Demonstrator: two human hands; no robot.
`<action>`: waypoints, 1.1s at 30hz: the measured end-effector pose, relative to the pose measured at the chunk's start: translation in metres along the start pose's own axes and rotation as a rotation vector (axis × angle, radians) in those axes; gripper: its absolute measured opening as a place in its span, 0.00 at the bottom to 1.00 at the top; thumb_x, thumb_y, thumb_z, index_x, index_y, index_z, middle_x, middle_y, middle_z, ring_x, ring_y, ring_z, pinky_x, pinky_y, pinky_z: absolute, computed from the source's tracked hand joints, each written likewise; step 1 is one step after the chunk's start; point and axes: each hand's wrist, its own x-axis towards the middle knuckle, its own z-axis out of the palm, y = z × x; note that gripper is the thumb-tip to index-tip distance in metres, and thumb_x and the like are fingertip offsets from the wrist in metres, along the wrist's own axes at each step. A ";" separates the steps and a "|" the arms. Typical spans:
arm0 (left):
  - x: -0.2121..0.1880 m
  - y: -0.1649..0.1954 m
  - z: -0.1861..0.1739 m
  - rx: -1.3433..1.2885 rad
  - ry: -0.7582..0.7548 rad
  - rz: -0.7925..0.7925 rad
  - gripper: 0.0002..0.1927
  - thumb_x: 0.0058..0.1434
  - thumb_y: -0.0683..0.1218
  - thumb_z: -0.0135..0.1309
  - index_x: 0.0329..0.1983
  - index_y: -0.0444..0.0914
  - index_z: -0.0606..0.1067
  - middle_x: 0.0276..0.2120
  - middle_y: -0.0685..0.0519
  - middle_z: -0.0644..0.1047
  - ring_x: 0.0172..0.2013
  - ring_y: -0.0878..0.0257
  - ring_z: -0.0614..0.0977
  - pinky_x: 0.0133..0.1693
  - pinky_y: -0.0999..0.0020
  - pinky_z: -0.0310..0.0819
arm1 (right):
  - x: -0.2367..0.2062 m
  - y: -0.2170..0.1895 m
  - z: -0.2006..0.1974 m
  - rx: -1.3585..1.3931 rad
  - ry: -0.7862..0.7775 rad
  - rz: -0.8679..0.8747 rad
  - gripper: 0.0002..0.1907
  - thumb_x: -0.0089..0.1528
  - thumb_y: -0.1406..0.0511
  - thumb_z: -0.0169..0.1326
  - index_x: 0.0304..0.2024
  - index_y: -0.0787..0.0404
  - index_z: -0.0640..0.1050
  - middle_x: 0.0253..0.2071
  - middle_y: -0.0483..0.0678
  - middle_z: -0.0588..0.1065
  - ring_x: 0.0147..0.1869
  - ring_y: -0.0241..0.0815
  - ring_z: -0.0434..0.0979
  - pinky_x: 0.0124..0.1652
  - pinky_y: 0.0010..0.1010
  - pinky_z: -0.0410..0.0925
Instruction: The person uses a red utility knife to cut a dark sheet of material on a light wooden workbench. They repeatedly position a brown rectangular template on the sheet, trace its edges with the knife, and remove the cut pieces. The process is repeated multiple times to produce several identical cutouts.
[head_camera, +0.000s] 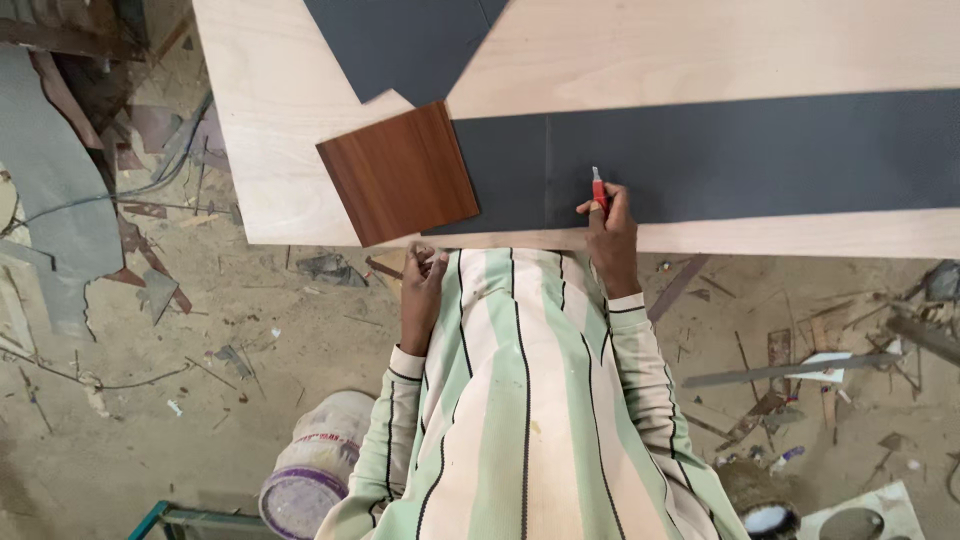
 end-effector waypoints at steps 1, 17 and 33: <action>0.002 0.001 -0.001 -0.054 -0.014 -0.016 0.39 0.68 0.53 0.56 0.74 0.30 0.56 0.53 0.45 0.75 0.50 0.59 0.78 0.53 0.68 0.73 | 0.003 -0.002 -0.001 -0.038 0.027 -0.013 0.12 0.72 0.64 0.45 0.56 0.62 0.68 0.40 0.49 0.80 0.39 0.46 0.77 0.42 0.36 0.70; 0.017 0.036 0.006 0.149 0.083 0.049 0.40 0.69 0.54 0.53 0.80 0.38 0.54 0.49 0.46 0.72 0.46 0.59 0.75 0.50 0.65 0.73 | 0.018 -0.012 -0.011 -0.578 0.224 -0.283 0.24 0.69 0.63 0.59 0.68 0.52 0.72 0.74 0.47 0.66 0.69 0.51 0.75 0.56 0.39 0.74; 0.030 0.068 0.014 0.153 0.275 0.062 0.22 0.65 0.46 0.63 0.50 0.33 0.63 0.41 0.44 0.72 0.40 0.51 0.77 0.47 0.56 0.76 | -0.006 -0.020 0.014 -0.619 -0.171 -0.117 0.20 0.60 0.56 0.66 0.41 0.58 0.70 0.43 0.50 0.69 0.36 0.54 0.78 0.34 0.47 0.72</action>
